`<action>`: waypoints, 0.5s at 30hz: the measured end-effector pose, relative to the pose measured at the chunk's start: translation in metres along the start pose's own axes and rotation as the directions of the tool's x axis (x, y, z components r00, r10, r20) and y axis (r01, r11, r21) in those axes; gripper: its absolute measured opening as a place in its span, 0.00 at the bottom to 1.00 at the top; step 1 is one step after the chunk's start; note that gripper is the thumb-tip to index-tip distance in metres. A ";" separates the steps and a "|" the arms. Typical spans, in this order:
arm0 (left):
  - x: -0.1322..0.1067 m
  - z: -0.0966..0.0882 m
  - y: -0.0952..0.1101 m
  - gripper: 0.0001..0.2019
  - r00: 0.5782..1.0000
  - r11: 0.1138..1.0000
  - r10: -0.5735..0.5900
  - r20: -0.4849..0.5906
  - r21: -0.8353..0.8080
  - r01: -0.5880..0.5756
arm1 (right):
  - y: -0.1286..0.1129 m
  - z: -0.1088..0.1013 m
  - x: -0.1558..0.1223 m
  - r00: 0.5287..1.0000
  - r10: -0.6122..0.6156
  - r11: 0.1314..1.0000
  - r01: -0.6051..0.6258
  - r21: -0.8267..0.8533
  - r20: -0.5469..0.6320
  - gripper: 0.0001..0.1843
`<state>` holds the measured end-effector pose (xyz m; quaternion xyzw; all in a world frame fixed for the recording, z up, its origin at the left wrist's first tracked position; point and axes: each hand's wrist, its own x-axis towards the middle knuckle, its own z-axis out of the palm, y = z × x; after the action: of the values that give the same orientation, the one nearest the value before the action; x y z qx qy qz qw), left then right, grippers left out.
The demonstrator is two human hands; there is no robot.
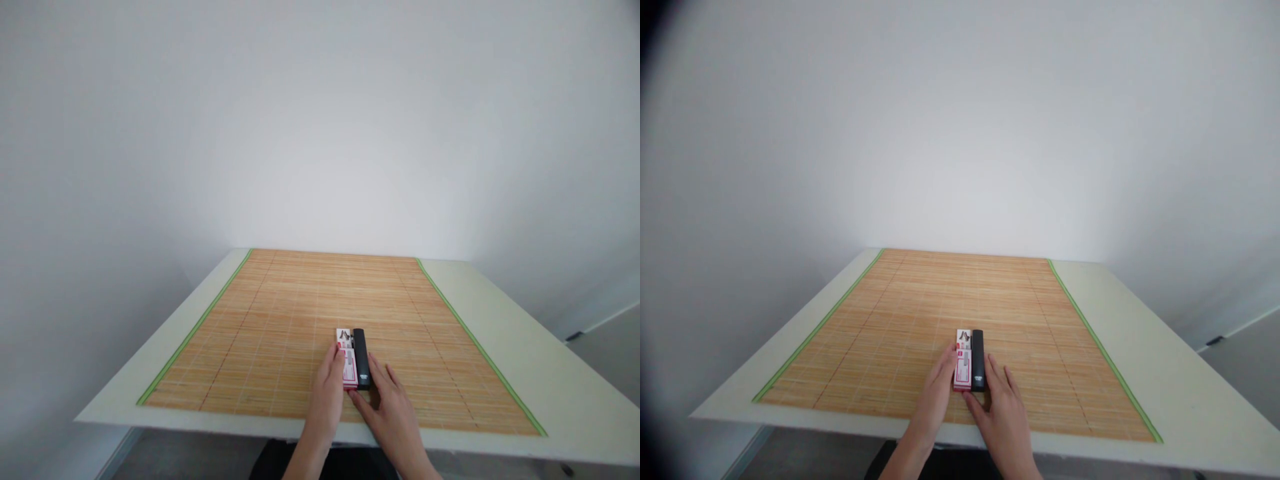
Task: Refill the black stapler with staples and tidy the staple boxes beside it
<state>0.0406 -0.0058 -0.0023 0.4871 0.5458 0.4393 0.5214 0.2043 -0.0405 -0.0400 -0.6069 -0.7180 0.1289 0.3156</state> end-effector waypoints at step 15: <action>0.042 0.117 0.017 0.35 0.868 0.890 0.283 0.407 0.226 -0.396 | 0.105 -0.107 0.016 0.992 0.120 0.991 -0.122 0.051 0.043 0.36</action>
<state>0.1592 0.0349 0.0005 0.7229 0.4051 0.3385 0.4457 0.3516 -0.0227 -0.0129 -0.6378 -0.6824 0.1791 0.3089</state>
